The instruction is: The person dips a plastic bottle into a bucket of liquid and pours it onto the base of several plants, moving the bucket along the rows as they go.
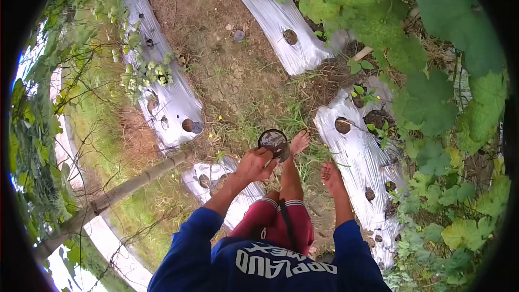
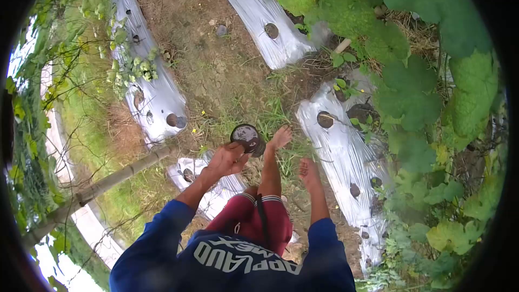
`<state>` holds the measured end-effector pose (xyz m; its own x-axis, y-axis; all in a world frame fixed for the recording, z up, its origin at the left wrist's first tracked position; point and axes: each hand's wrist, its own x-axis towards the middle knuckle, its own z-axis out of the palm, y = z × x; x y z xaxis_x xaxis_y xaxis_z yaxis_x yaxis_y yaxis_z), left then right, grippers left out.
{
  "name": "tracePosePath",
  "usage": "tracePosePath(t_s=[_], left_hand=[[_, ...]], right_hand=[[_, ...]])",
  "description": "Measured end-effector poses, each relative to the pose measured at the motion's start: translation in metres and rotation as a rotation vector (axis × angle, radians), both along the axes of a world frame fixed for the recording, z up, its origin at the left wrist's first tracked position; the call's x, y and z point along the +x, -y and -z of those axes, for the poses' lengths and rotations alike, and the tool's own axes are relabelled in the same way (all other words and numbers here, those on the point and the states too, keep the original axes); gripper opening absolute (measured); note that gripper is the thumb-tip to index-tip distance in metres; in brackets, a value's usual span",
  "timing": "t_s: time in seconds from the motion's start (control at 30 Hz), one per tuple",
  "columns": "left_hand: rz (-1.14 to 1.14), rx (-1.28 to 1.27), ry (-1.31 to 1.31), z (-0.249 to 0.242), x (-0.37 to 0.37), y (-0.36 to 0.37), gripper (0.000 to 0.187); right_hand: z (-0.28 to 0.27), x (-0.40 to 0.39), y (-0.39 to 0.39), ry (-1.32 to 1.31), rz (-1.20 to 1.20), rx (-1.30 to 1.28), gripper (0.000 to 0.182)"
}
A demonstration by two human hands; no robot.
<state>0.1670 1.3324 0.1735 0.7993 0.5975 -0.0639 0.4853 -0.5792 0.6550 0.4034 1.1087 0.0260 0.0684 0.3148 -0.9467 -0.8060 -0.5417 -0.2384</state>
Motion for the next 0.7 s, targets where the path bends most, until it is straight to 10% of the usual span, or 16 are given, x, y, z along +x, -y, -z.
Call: tracePosePath(t_s=[0.7], left_hand=[[0.208,0.015,0.012,0.052,0.175,-0.364,0.012]], right_hand=[[0.014,0.048,-0.449,-0.090,0.141,0.226,0.045]])
